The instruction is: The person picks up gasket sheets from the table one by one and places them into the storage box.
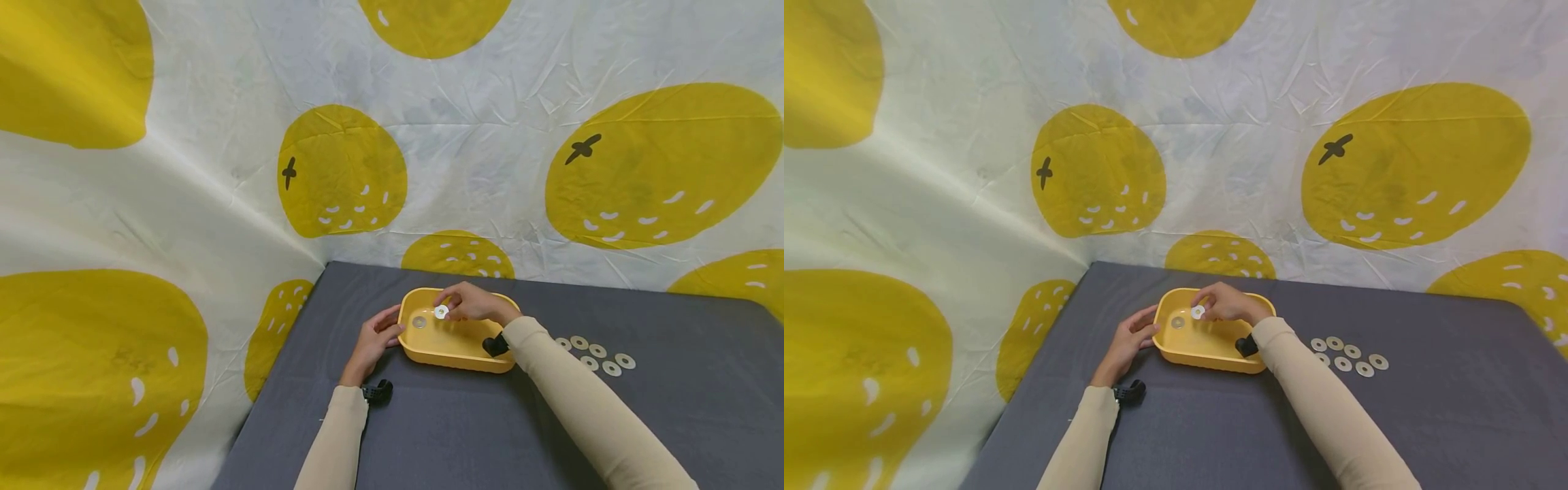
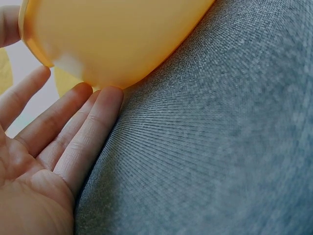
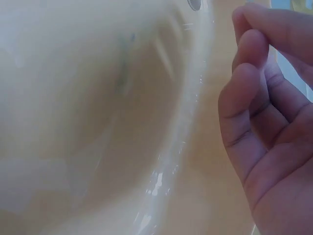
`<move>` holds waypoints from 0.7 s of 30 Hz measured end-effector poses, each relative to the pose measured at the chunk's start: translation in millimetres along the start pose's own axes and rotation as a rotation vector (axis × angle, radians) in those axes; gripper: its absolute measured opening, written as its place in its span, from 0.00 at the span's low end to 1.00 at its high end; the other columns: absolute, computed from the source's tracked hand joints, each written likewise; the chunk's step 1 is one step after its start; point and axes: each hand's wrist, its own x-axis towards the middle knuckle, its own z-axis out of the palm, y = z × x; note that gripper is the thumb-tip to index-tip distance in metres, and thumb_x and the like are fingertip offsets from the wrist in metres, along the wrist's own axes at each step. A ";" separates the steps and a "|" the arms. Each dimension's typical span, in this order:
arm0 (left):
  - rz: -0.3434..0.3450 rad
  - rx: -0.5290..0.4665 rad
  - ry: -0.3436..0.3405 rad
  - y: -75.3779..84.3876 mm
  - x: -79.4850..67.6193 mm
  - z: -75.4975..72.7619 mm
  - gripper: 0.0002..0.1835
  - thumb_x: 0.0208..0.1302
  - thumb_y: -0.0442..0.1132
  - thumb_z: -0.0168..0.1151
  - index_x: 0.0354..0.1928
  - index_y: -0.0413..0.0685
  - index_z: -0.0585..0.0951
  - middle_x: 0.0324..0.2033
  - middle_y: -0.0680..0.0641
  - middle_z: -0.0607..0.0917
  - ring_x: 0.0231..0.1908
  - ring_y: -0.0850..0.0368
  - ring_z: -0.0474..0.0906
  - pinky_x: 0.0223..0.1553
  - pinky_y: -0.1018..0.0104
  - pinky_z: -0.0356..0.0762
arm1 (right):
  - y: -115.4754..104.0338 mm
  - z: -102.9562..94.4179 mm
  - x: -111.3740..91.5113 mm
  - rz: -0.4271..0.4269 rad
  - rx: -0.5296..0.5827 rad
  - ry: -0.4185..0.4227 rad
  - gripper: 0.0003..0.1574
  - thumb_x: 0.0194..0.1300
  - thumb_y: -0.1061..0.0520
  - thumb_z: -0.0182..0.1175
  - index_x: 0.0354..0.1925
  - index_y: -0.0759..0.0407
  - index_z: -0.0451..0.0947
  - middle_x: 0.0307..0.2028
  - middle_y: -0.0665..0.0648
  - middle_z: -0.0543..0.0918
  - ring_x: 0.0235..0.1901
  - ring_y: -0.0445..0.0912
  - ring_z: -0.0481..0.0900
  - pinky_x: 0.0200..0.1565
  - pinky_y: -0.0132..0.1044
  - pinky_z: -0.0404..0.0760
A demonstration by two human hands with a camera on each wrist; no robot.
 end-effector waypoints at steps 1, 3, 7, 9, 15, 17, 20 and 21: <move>0.002 0.001 -0.001 -0.1 -0.2 0.0 0.28 0.71 0.41 0.66 0.72 0.56 0.74 0.64 0.37 0.80 0.61 0.40 0.81 0.50 0.60 0.87 | 0.7 0.2 1.3 0.000 -0.002 -0.004 0.23 0.67 0.70 0.63 0.60 0.69 0.79 0.31 0.72 0.83 0.23 0.56 0.73 0.27 0.34 0.73; 0.003 0.005 -0.002 -0.4 -0.4 0.3 0.28 0.71 0.41 0.66 0.72 0.56 0.74 0.64 0.37 0.80 0.61 0.40 0.81 0.50 0.60 0.87 | 2.5 0.9 4.4 0.001 -0.009 -0.009 0.22 0.66 0.70 0.64 0.59 0.68 0.80 0.30 0.70 0.83 0.23 0.57 0.73 0.27 0.36 0.74; 0.004 0.010 -0.001 -1.7 -0.4 0.8 0.28 0.71 0.40 0.66 0.71 0.57 0.75 0.64 0.38 0.80 0.60 0.40 0.81 0.50 0.60 0.87 | 7.0 3.5 10.5 0.026 -0.034 -0.012 0.21 0.64 0.70 0.65 0.56 0.66 0.83 0.26 0.61 0.83 0.25 0.56 0.77 0.30 0.40 0.79; 0.003 0.010 0.005 -2.3 -0.1 1.0 0.27 0.71 0.40 0.66 0.71 0.59 0.75 0.63 0.39 0.81 0.59 0.42 0.82 0.50 0.60 0.87 | 7.0 5.5 12.1 0.041 -0.042 -0.017 0.20 0.63 0.71 0.66 0.54 0.65 0.83 0.26 0.58 0.83 0.25 0.53 0.77 0.32 0.40 0.80; 0.015 0.017 0.007 -2.6 -0.8 1.0 0.27 0.71 0.40 0.65 0.71 0.57 0.75 0.62 0.39 0.82 0.58 0.46 0.83 0.49 0.59 0.88 | 4.4 12.0 14.4 0.040 -0.076 -0.049 0.20 0.62 0.74 0.64 0.53 0.69 0.83 0.24 0.55 0.81 0.22 0.44 0.72 0.29 0.33 0.74; 0.019 0.017 0.006 -2.8 -1.1 0.7 0.27 0.71 0.40 0.65 0.71 0.57 0.75 0.62 0.39 0.82 0.57 0.46 0.83 0.49 0.59 0.88 | 5.1 14.1 15.7 0.046 -0.084 -0.050 0.20 0.62 0.74 0.64 0.53 0.68 0.82 0.24 0.55 0.81 0.21 0.43 0.71 0.28 0.32 0.72; 0.017 0.012 0.005 -3.3 -1.1 0.4 0.27 0.71 0.40 0.66 0.71 0.59 0.76 0.62 0.40 0.82 0.57 0.47 0.83 0.50 0.59 0.88 | 5.7 16.9 17.4 0.063 -0.076 -0.052 0.20 0.62 0.74 0.64 0.53 0.69 0.82 0.24 0.53 0.80 0.20 0.41 0.69 0.26 0.30 0.70; 0.016 0.011 0.006 -3.6 -1.1 0.4 0.27 0.71 0.41 0.66 0.70 0.59 0.76 0.62 0.40 0.82 0.57 0.47 0.83 0.50 0.59 0.88 | 6.3 17.6 17.7 0.061 -0.075 -0.056 0.20 0.62 0.74 0.64 0.53 0.69 0.82 0.23 0.53 0.79 0.19 0.40 0.68 0.26 0.30 0.70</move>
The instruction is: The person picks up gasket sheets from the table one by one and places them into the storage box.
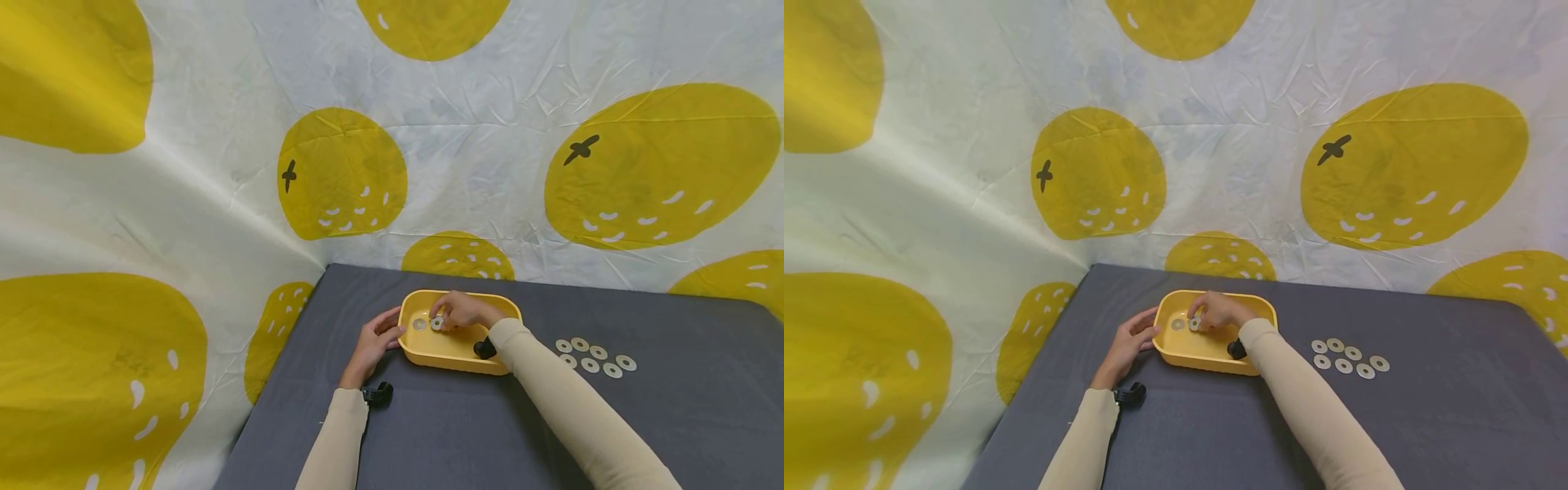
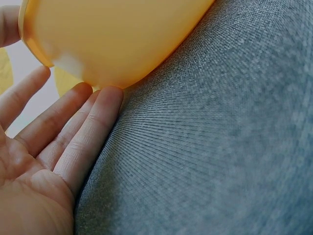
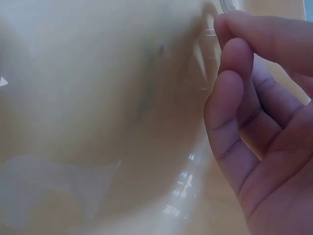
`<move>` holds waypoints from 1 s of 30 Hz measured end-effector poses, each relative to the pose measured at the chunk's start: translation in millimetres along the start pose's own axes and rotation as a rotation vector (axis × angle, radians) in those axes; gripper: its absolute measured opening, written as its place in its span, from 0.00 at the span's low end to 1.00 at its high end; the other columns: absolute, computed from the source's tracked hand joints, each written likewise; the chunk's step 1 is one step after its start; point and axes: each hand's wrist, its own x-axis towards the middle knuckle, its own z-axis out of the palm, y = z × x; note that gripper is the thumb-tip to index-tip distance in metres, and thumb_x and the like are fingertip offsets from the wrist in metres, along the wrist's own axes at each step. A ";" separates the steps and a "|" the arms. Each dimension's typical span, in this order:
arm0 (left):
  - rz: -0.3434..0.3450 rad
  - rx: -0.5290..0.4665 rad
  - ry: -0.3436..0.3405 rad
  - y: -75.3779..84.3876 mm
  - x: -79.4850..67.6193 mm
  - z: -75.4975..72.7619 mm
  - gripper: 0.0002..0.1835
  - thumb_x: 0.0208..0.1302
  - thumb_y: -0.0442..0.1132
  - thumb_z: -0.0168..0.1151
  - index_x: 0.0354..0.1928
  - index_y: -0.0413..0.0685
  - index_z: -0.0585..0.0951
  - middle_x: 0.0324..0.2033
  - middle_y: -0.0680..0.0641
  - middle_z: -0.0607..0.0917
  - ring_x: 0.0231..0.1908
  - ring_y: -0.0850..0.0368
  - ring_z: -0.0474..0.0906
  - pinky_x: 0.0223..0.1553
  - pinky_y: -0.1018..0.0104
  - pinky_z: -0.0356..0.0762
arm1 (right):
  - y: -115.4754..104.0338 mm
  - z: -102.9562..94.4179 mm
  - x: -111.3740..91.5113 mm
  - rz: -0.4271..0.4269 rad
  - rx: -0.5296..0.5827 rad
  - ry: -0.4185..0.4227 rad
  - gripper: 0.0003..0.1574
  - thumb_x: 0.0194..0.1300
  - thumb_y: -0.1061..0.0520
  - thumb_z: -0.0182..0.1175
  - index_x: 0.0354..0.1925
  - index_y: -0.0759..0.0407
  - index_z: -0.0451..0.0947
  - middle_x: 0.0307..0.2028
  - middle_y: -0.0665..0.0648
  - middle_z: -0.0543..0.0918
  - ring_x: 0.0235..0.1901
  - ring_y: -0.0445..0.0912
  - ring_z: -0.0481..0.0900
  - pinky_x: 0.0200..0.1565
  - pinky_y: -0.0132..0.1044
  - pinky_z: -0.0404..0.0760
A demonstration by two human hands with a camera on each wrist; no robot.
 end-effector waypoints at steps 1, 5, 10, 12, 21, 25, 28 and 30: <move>-0.004 -0.002 0.001 -0.1 -0.1 0.0 0.27 0.70 0.41 0.66 0.70 0.59 0.76 0.62 0.41 0.82 0.57 0.47 0.83 0.50 0.60 0.88 | 0.3 0.5 0.5 0.005 0.006 -0.004 0.20 0.62 0.74 0.64 0.53 0.70 0.81 0.23 0.53 0.78 0.18 0.40 0.67 0.25 0.30 0.69; -0.004 -0.005 -0.001 -0.7 -0.7 0.3 0.28 0.71 0.41 0.66 0.71 0.57 0.75 0.63 0.39 0.81 0.58 0.45 0.83 0.50 0.60 0.88 | 1.3 2.3 1.3 -0.005 0.023 -0.020 0.20 0.63 0.75 0.61 0.54 0.71 0.81 0.21 0.52 0.75 0.15 0.39 0.63 0.23 0.30 0.67; -0.011 -0.007 -0.004 -0.1 -1.7 1.2 0.28 0.71 0.40 0.66 0.71 0.56 0.75 0.64 0.37 0.80 0.60 0.41 0.81 0.50 0.60 0.88 | 3.3 4.2 1.8 -0.024 0.047 -0.039 0.24 0.62 0.77 0.55 0.56 0.72 0.80 0.21 0.52 0.75 0.14 0.39 0.62 0.23 0.30 0.66; -0.013 -0.006 -0.005 0.3 -1.7 1.6 0.28 0.71 0.40 0.66 0.71 0.55 0.75 0.64 0.37 0.80 0.60 0.40 0.81 0.50 0.60 0.88 | 4.4 4.7 2.0 -0.023 0.058 -0.044 0.25 0.61 0.78 0.54 0.56 0.72 0.80 0.22 0.53 0.76 0.15 0.40 0.63 0.23 0.30 0.66; -0.015 -0.005 -0.003 1.3 -1.2 2.1 0.29 0.71 0.41 0.66 0.72 0.55 0.74 0.65 0.36 0.79 0.61 0.39 0.80 0.50 0.61 0.87 | 6.6 3.7 -0.2 -0.031 0.030 -0.016 0.24 0.64 0.79 0.52 0.57 0.74 0.79 0.24 0.62 0.80 0.17 0.41 0.67 0.23 0.30 0.68; -0.014 -0.005 -0.002 1.9 -1.9 1.8 0.29 0.71 0.41 0.66 0.72 0.56 0.74 0.64 0.37 0.80 0.60 0.40 0.81 0.49 0.61 0.88 | 5.0 -0.6 -5.8 -0.048 0.008 -0.019 0.24 0.65 0.78 0.54 0.59 0.75 0.78 0.25 0.65 0.80 0.19 0.42 0.68 0.24 0.29 0.68; -0.010 -0.010 -0.003 2.6 -2.8 1.5 0.29 0.71 0.41 0.66 0.72 0.56 0.74 0.64 0.37 0.80 0.60 0.39 0.81 0.49 0.61 0.88 | 2.0 -8.1 -12.5 -0.082 -0.017 -0.007 0.23 0.66 0.76 0.55 0.59 0.74 0.79 0.30 0.70 0.84 0.21 0.45 0.72 0.26 0.31 0.71; -0.009 -0.011 -0.003 2.6 -3.0 1.0 0.28 0.71 0.40 0.66 0.72 0.56 0.74 0.64 0.37 0.80 0.60 0.39 0.81 0.49 0.61 0.88 | 0.7 -14.9 -17.6 -0.104 -0.026 0.009 0.23 0.67 0.75 0.55 0.59 0.72 0.80 0.35 0.72 0.85 0.24 0.48 0.76 0.28 0.34 0.75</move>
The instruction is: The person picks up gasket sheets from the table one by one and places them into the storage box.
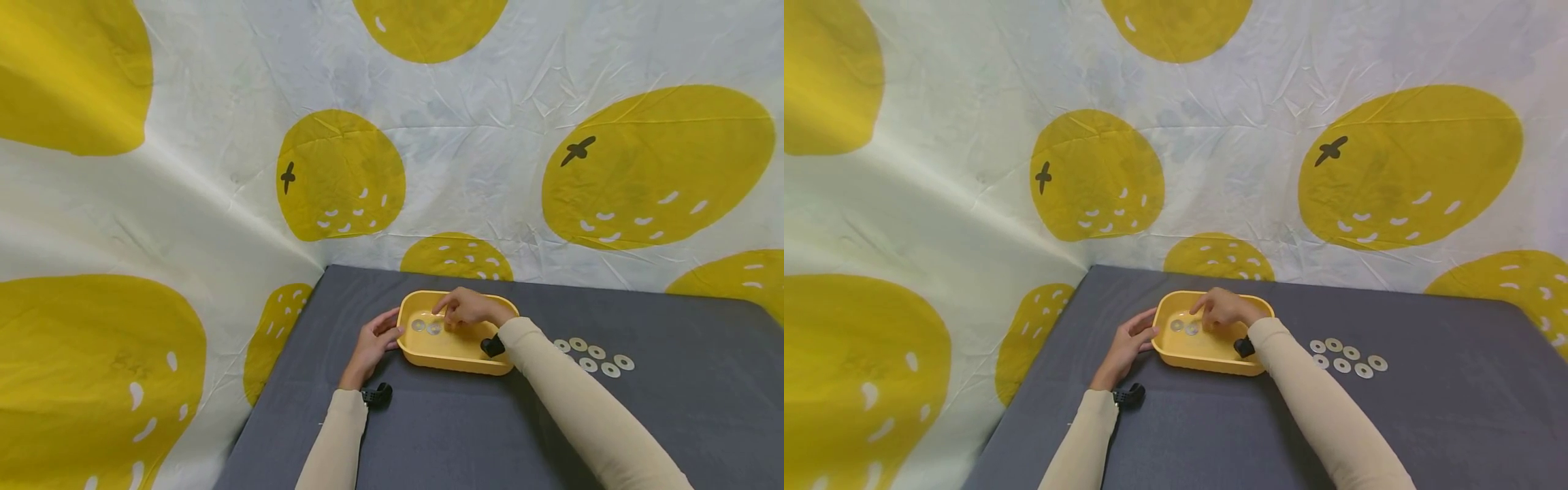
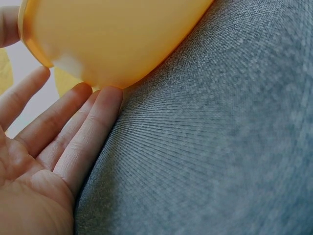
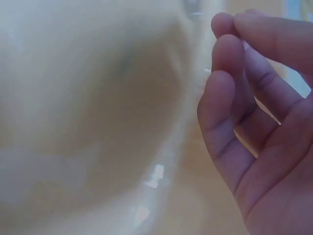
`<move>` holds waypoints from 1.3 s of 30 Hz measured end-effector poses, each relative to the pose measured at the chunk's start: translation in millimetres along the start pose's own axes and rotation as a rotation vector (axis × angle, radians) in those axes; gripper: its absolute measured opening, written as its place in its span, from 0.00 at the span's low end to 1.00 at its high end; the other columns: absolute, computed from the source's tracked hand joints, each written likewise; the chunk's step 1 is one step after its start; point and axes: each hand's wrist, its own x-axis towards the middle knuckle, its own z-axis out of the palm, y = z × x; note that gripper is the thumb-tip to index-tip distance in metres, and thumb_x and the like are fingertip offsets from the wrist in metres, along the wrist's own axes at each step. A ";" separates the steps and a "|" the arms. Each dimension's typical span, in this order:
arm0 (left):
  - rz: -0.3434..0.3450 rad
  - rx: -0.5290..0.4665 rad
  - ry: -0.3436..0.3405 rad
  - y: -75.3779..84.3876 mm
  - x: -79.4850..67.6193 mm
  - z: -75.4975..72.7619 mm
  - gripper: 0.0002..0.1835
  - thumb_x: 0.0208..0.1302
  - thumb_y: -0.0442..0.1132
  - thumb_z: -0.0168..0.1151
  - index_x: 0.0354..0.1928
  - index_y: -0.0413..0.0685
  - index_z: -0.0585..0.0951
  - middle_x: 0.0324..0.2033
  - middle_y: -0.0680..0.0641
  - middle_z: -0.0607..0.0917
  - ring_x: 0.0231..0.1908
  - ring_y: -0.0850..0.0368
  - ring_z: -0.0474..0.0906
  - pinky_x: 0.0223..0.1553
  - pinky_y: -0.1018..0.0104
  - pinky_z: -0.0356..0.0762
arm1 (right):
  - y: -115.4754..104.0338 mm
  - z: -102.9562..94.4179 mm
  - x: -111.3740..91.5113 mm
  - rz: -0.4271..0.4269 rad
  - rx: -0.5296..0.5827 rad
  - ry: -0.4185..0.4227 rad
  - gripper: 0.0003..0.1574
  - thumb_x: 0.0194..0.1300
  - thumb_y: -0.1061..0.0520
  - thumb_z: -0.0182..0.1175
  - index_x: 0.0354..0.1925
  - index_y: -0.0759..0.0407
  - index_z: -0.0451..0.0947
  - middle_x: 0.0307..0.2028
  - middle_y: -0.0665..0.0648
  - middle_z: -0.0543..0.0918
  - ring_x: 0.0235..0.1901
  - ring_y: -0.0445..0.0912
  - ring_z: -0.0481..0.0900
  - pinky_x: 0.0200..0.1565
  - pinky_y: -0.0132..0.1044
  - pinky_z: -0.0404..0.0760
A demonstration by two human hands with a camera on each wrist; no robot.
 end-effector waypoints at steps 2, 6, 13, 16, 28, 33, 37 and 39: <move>0.005 0.001 -0.003 -0.3 0.2 0.1 0.28 0.71 0.40 0.66 0.72 0.56 0.74 0.64 0.36 0.80 0.60 0.39 0.81 0.49 0.61 0.88 | -1.0 -8.3 -6.4 -0.011 0.012 0.021 0.21 0.70 0.72 0.55 0.60 0.71 0.80 0.38 0.73 0.85 0.27 0.53 0.78 0.31 0.40 0.79; 0.010 0.002 -0.007 -0.8 0.8 0.2 0.28 0.70 0.41 0.66 0.71 0.57 0.74 0.63 0.37 0.81 0.58 0.40 0.82 0.48 0.61 0.88 | -3.1 -26.0 -24.2 -0.019 0.086 0.076 0.21 0.75 0.66 0.55 0.63 0.66 0.78 0.43 0.72 0.84 0.34 0.59 0.79 0.39 0.51 0.82; 0.017 0.001 -0.007 -2.2 2.2 0.4 0.30 0.70 0.43 0.68 0.72 0.56 0.74 0.63 0.37 0.81 0.56 0.44 0.84 0.49 0.60 0.88 | 6.4 -50.6 -68.5 -0.038 0.212 0.264 0.23 0.76 0.55 0.59 0.66 0.58 0.76 0.48 0.75 0.82 0.40 0.66 0.77 0.45 0.52 0.84; 0.015 0.001 0.002 -1.9 2.1 1.1 0.29 0.69 0.43 0.68 0.72 0.57 0.74 0.63 0.38 0.81 0.55 0.48 0.85 0.48 0.60 0.88 | 15.3 -56.1 -90.9 -0.017 0.237 0.346 0.25 0.75 0.50 0.61 0.66 0.55 0.76 0.45 0.71 0.82 0.39 0.63 0.77 0.43 0.47 0.84; 0.004 0.002 0.012 3.9 0.1 0.7 0.29 0.69 0.43 0.68 0.71 0.57 0.75 0.63 0.37 0.81 0.57 0.42 0.83 0.48 0.61 0.88 | 65.3 -49.9 -176.1 0.077 0.234 0.642 0.25 0.77 0.47 0.58 0.65 0.54 0.74 0.34 0.44 0.83 0.32 0.46 0.78 0.36 0.36 0.81; -0.015 0.015 0.018 6.0 -0.8 2.7 0.29 0.70 0.42 0.67 0.72 0.56 0.74 0.64 0.37 0.80 0.57 0.42 0.83 0.48 0.62 0.88 | 84.7 -45.5 -205.7 0.143 0.186 0.691 0.23 0.77 0.47 0.57 0.65 0.52 0.75 0.33 0.40 0.82 0.32 0.48 0.79 0.35 0.36 0.82; -0.015 0.021 0.025 6.9 -0.9 4.3 0.30 0.70 0.42 0.67 0.72 0.55 0.73 0.65 0.36 0.79 0.58 0.44 0.83 0.49 0.62 0.88 | 97.6 -43.2 -228.4 0.168 0.176 0.708 0.22 0.77 0.48 0.58 0.64 0.52 0.75 0.32 0.42 0.83 0.30 0.48 0.78 0.32 0.36 0.80; -0.011 0.023 0.022 7.3 -0.8 5.0 0.30 0.70 0.42 0.67 0.72 0.55 0.73 0.65 0.36 0.79 0.57 0.44 0.83 0.49 0.62 0.88 | 104.2 -42.9 -239.8 0.195 0.165 0.709 0.23 0.77 0.48 0.58 0.64 0.53 0.75 0.33 0.44 0.84 0.30 0.48 0.78 0.32 0.36 0.81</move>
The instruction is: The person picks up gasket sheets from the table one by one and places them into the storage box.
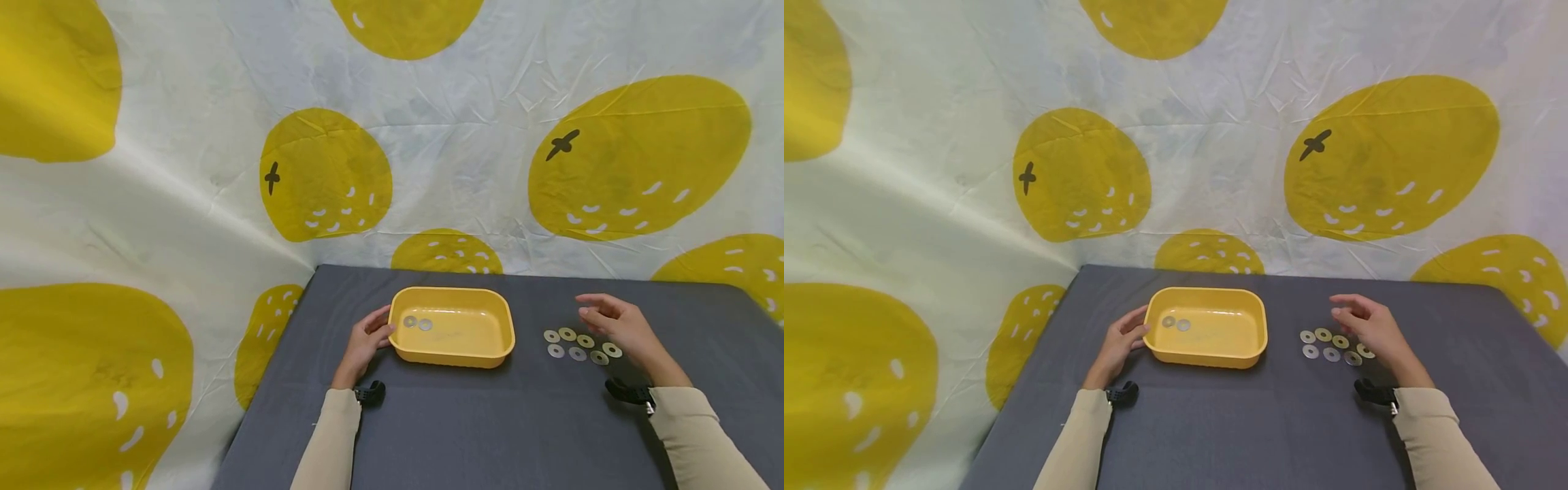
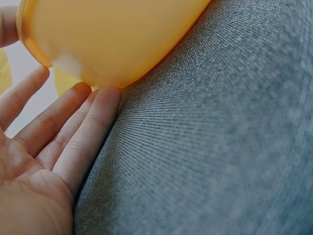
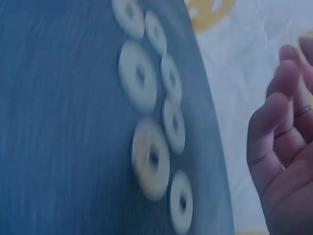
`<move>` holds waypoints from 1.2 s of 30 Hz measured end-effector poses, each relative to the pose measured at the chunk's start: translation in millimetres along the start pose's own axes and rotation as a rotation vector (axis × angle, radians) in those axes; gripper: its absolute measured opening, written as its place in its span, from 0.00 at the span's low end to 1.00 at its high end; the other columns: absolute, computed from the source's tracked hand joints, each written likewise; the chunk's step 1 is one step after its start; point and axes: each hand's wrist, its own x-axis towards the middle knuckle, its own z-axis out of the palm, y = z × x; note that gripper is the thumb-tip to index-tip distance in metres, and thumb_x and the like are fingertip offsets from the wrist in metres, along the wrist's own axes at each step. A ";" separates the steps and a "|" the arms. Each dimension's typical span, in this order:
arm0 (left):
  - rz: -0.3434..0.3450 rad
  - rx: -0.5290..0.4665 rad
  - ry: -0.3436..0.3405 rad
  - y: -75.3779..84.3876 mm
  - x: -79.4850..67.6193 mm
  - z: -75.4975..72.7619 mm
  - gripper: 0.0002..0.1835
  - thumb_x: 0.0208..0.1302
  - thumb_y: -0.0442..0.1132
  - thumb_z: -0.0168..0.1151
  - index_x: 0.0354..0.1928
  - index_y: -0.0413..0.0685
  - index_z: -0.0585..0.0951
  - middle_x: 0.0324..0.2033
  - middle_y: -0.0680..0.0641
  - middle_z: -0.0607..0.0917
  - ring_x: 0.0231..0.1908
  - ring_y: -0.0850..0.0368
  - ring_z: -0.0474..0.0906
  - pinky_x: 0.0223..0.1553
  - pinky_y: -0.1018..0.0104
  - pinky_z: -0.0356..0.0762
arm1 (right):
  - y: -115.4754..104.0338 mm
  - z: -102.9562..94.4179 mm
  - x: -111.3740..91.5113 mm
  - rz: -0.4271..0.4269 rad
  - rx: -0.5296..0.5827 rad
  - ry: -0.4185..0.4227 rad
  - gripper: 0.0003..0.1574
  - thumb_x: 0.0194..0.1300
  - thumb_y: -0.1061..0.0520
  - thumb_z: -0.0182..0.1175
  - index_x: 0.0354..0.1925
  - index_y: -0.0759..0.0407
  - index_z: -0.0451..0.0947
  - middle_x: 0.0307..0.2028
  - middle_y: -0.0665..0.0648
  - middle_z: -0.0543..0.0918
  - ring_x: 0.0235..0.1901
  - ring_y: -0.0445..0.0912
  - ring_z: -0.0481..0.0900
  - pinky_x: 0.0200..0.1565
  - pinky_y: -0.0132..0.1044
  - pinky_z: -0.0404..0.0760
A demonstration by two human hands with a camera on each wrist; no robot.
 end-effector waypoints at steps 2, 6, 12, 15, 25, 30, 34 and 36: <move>0.001 0.001 -0.001 0.9 0.0 -0.4 0.29 0.70 0.42 0.67 0.72 0.56 0.74 0.64 0.37 0.80 0.57 0.46 0.84 0.48 0.62 0.88 | 7.2 -6.0 -5.0 0.028 -0.030 0.004 0.24 0.77 0.47 0.58 0.64 0.56 0.74 0.32 0.48 0.82 0.30 0.48 0.78 0.30 0.37 0.79; -0.002 -0.007 -0.004 0.2 0.3 -0.9 0.29 0.70 0.42 0.67 0.72 0.57 0.74 0.63 0.38 0.81 0.55 0.49 0.85 0.48 0.62 0.88 | 19.9 -16.9 -12.9 0.067 -0.110 -0.006 0.29 0.76 0.46 0.59 0.65 0.63 0.72 0.31 0.52 0.82 0.30 0.47 0.79 0.30 0.37 0.79; -0.003 -0.021 -0.009 -2.7 1.4 -0.9 0.29 0.70 0.42 0.68 0.71 0.57 0.75 0.62 0.39 0.81 0.53 0.53 0.85 0.49 0.61 0.88 | 31.2 -29.6 -23.8 0.063 -0.214 -0.070 0.28 0.76 0.52 0.60 0.63 0.72 0.73 0.31 0.53 0.82 0.27 0.45 0.77 0.29 0.36 0.78; -0.001 -0.019 -0.009 -2.6 1.2 -1.0 0.29 0.70 0.43 0.68 0.71 0.57 0.75 0.62 0.39 0.81 0.54 0.53 0.85 0.49 0.61 0.88 | 35.3 -32.4 -27.3 0.073 -0.263 -0.116 0.26 0.75 0.55 0.61 0.61 0.74 0.74 0.29 0.54 0.82 0.25 0.43 0.75 0.28 0.34 0.76; 0.000 -0.014 -0.010 -2.8 1.7 -2.1 0.27 0.71 0.40 0.65 0.71 0.58 0.75 0.63 0.39 0.81 0.57 0.47 0.84 0.49 0.60 0.88 | 41.2 -33.0 -28.7 0.059 -0.361 -0.167 0.22 0.70 0.60 0.64 0.57 0.73 0.78 0.29 0.52 0.80 0.26 0.35 0.70 0.30 0.31 0.68; -0.004 -0.017 -0.012 -2.2 1.6 -2.0 0.28 0.70 0.43 0.67 0.70 0.60 0.76 0.62 0.41 0.82 0.55 0.51 0.84 0.50 0.60 0.88 | 40.1 -32.4 -27.9 0.071 -0.395 -0.165 0.20 0.68 0.61 0.66 0.55 0.72 0.80 0.29 0.52 0.80 0.26 0.36 0.70 0.30 0.30 0.68; -0.003 -0.019 -0.015 -2.2 1.5 -2.3 0.28 0.70 0.43 0.68 0.71 0.59 0.75 0.62 0.41 0.82 0.55 0.51 0.84 0.50 0.60 0.88 | 38.8 -31.8 -26.8 0.068 -0.413 -0.164 0.19 0.68 0.62 0.66 0.53 0.72 0.80 0.28 0.51 0.79 0.26 0.36 0.69 0.30 0.31 0.67; -0.004 -0.019 -0.015 -2.4 1.7 -2.4 0.28 0.70 0.42 0.67 0.71 0.59 0.75 0.63 0.40 0.81 0.56 0.50 0.84 0.50 0.60 0.88 | 38.6 -31.2 -26.2 0.065 -0.420 -0.162 0.18 0.68 0.62 0.66 0.52 0.71 0.80 0.28 0.51 0.78 0.26 0.36 0.69 0.30 0.30 0.67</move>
